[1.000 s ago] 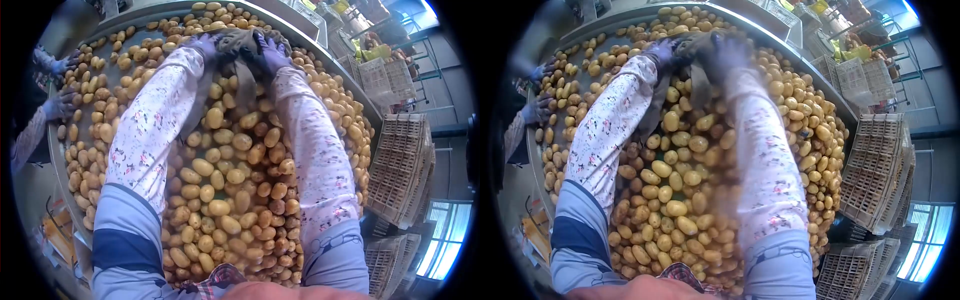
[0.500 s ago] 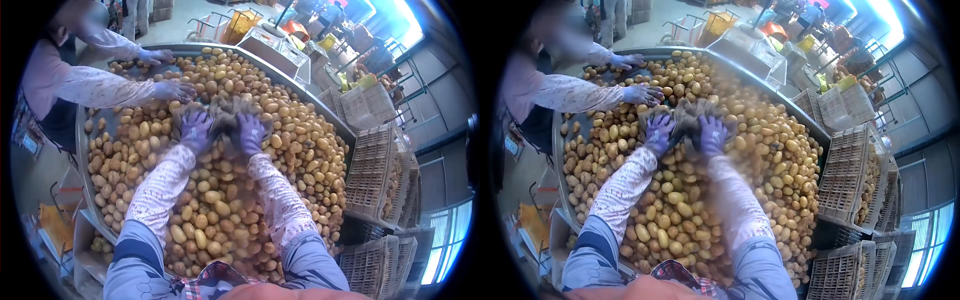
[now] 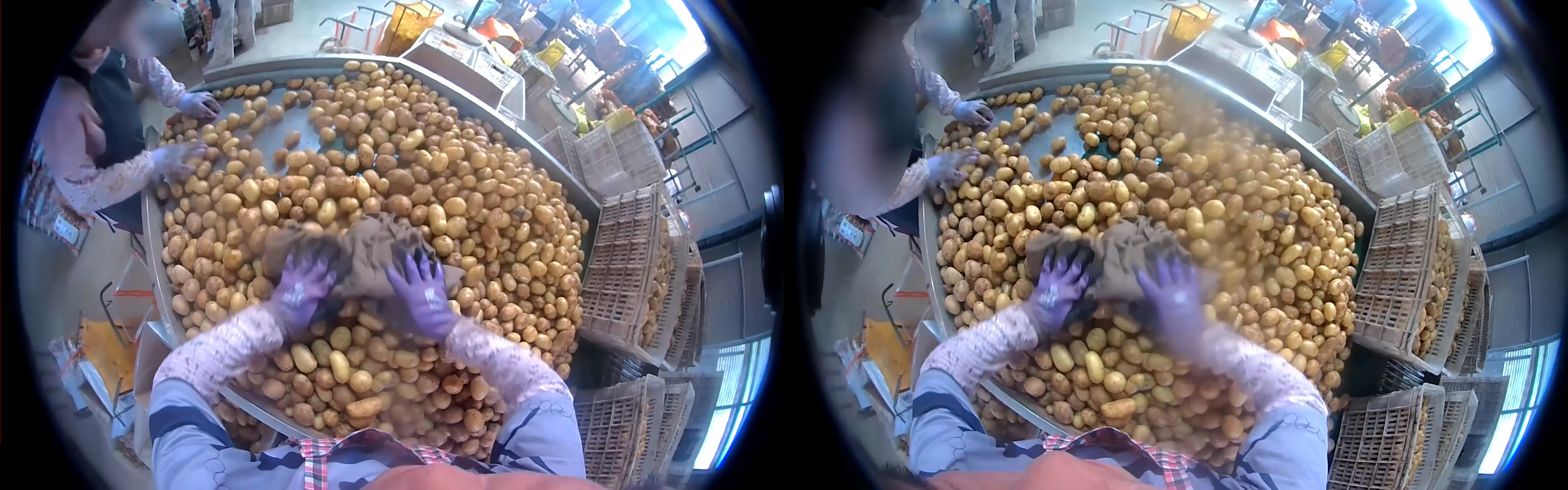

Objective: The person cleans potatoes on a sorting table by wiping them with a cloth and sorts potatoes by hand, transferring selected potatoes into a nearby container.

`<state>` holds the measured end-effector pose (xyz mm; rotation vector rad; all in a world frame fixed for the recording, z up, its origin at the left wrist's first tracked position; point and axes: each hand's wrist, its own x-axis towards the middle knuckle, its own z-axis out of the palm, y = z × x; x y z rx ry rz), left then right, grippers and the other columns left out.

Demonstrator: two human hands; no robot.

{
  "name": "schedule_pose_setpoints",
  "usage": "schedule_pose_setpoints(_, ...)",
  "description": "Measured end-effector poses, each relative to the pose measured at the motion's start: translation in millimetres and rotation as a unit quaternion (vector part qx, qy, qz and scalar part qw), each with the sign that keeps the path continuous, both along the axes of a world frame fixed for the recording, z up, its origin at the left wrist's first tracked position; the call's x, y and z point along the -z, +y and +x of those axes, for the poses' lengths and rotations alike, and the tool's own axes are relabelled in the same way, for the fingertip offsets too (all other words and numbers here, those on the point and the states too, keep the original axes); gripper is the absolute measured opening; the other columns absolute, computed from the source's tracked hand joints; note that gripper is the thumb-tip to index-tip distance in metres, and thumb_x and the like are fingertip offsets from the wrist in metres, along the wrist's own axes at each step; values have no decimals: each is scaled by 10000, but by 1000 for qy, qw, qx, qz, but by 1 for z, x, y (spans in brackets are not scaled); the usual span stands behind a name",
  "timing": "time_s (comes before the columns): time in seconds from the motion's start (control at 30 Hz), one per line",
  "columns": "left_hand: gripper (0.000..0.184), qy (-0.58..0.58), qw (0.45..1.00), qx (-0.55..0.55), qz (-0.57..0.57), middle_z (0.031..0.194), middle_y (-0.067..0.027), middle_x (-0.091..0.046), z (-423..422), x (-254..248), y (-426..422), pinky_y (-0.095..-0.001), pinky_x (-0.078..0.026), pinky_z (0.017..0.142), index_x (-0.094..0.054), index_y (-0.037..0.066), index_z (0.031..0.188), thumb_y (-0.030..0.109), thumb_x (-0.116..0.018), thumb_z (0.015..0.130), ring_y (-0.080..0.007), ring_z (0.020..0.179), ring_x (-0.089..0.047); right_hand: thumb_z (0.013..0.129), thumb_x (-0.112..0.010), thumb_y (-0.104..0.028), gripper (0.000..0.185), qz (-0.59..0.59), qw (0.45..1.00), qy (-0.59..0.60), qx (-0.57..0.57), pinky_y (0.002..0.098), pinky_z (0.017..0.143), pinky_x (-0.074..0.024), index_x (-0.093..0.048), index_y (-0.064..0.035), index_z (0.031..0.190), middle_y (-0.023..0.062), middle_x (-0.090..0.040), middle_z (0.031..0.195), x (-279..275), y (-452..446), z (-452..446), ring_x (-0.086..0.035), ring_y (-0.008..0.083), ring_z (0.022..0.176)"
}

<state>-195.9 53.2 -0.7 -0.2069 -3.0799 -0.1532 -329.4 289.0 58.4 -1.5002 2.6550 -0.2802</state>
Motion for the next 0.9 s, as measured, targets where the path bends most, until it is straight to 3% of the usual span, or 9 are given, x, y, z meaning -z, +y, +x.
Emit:
schedule_pose_setpoints(0.1,676,22,993,-66,92,1555,-134,-220,-70,-16,-24,-628,-101,1112,-433,214,1401,482,-597,803,-405,1429,-165,885,-533,-225,528,54,998,35,-12,646,1090,-197,-428,-181,1401,215,-308,1491,44,-46,-59,-228,469,1387)
schedule_pose_setpoints(0.13,706,64,995,-55,-44,1552,-139,-226,-98,21,-45,-638,-102,1107,-410,213,1417,463,-616,789,-385,1425,-194,897,-512,-204,531,54,995,83,-1,657,1090,-183,-405,-191,1417,210,-285,1505,53,-64,-74,-216,475,1390)
schedule_pose_setpoints(0.27,723,-40,981,-189,15,1576,-112,-153,-183,7,-87,-633,-101,1113,-273,302,1491,430,-563,841,-412,1429,-164,838,-602,-379,628,5,996,59,60,692,1071,-153,-423,-212,1416,234,-285,1496,43,-136,-139,-230,480,1377)
schedule_pose_setpoints(0.4,869,-128,953,-265,74,1597,-78,-86,-260,10,-145,-618,-126,1127,-206,297,1510,623,-571,792,-411,1439,-136,812,-633,-502,657,-79,970,227,41,621,1058,-228,-457,-232,1383,181,-435,1351,87,-186,-228,-335,418,1307)
schedule_pose_setpoints(0.47,851,-123,931,-333,86,1599,-87,-59,-278,5,-152,-540,-107,1162,-174,319,1514,591,-574,814,-387,1452,-99,845,-598,-445,598,-45,989,112,89,584,1012,-291,-441,-236,1383,138,-469,1272,52,-211,-235,-384,366,1254)
schedule_pose_setpoints(0.67,670,-83,946,-306,68,1590,-115,-109,-244,10,-142,-527,-179,1147,-292,307,1477,472,-536,875,-347,1447,-171,857,-536,-481,780,5,982,121,147,613,1098,-180,-241,-135,1490,199,-218,1537,98,-216,-220,-191,435,1410)
schedule_pose_setpoints(0.7,522,-73,952,-289,73,1574,-109,-179,-230,9,-133,-544,-209,1130,-382,353,1433,407,-470,922,-354,1417,-248,882,-456,-176,460,-88,962,226,128,616,1045,-251,-474,-146,1341,154,-400,1409,114,-207,-204,-330,393,1323)
schedule_pose_setpoints(0.77,452,-72,962,-257,51,1440,-100,-411,-201,10,-120,-478,-323,1064,-514,279,1328,350,-513,881,-288,1289,-442,904,-442,-168,393,-82,970,214,87,574,995,-324,-524,-136,1287,149,-499,1287,106,-185,-173,-427,353,1233)
schedule_pose_setpoints(0.9,468,-51,981,-185,1,1403,-82,-426,-140,11,-90,-564,-275,1080,-553,238,1266,280,-600,802,-369,1308,-364,768,-643,-280,467,-27,975,185,122,484,850,-419,-550,-195,1217,92,-516,1196,56,-137,-95,-473,296,1161)
